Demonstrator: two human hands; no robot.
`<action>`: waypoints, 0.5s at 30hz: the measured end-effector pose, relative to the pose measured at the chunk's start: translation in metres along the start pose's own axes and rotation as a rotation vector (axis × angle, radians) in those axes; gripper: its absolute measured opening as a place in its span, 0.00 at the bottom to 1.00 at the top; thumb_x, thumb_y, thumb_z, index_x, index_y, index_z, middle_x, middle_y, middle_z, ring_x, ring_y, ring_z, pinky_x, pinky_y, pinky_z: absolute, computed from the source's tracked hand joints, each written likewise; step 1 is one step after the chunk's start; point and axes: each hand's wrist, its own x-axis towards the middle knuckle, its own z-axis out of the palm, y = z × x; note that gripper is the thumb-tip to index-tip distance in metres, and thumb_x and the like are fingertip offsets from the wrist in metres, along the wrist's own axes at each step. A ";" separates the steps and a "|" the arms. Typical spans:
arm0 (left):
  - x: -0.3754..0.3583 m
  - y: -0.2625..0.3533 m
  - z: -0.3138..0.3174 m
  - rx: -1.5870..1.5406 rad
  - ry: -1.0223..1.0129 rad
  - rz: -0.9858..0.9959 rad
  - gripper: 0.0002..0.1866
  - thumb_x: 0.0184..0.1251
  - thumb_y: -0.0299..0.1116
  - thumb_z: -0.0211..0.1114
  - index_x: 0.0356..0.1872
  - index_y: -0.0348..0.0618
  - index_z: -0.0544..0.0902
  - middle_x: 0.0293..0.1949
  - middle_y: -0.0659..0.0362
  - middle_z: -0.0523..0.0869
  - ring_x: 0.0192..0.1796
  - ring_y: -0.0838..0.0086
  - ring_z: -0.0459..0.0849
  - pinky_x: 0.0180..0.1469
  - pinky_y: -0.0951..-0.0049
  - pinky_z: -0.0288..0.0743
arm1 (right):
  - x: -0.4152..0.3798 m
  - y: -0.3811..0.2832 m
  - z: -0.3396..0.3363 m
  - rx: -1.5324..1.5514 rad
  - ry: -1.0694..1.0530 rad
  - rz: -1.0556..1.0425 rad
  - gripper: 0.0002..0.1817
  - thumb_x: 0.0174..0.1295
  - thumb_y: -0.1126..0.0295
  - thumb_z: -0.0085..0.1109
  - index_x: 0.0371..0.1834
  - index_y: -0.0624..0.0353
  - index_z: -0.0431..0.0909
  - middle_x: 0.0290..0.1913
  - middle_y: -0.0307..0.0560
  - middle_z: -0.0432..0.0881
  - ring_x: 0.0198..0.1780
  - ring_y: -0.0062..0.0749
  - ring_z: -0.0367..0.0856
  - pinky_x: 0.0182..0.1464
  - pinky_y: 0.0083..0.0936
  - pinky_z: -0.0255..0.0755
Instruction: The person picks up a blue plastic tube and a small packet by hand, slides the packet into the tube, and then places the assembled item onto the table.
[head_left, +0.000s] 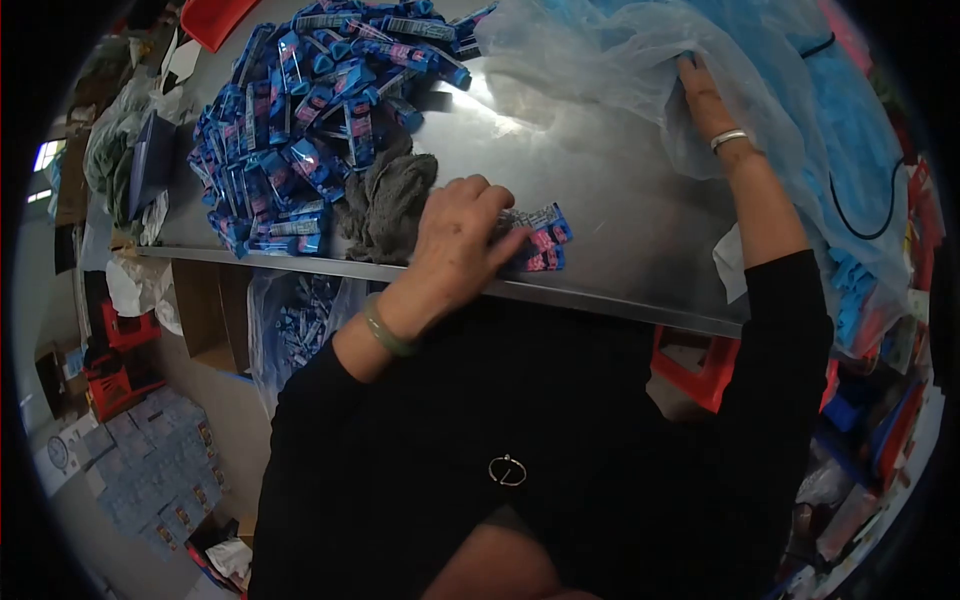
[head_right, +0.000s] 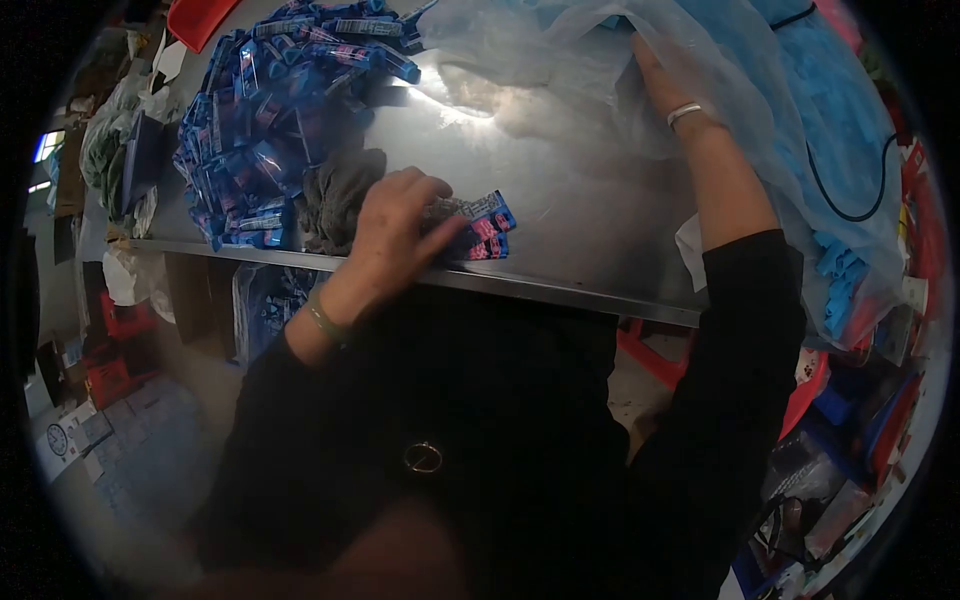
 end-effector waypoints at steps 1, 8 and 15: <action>-0.004 0.003 0.009 0.005 0.012 -0.008 0.12 0.51 0.33 0.74 0.32 0.43 0.79 0.29 0.55 0.77 0.34 0.59 0.77 0.38 0.60 0.69 | 0.002 0.001 0.001 0.106 0.064 -0.022 0.18 0.58 0.80 0.52 0.52 0.57 0.76 0.55 0.55 0.77 0.58 0.52 0.73 0.60 0.42 0.69; -0.007 -0.005 0.024 -0.232 -0.067 -0.231 0.10 0.52 0.28 0.73 0.30 0.40 0.78 0.29 0.55 0.77 0.34 0.60 0.76 0.37 0.62 0.69 | -0.008 -0.066 -0.125 0.322 0.106 0.192 0.19 0.58 0.75 0.62 0.54 0.59 0.75 0.45 0.49 0.82 0.46 0.45 0.81 0.51 0.35 0.74; -0.008 -0.014 0.024 -0.278 -0.027 -0.214 0.05 0.53 0.25 0.71 0.29 0.38 0.82 0.31 0.55 0.81 0.34 0.60 0.78 0.38 0.64 0.71 | -0.033 -0.104 -0.192 0.983 0.116 0.491 0.17 0.64 0.75 0.61 0.57 0.63 0.75 0.39 0.40 0.80 0.37 0.20 0.80 0.42 0.19 0.77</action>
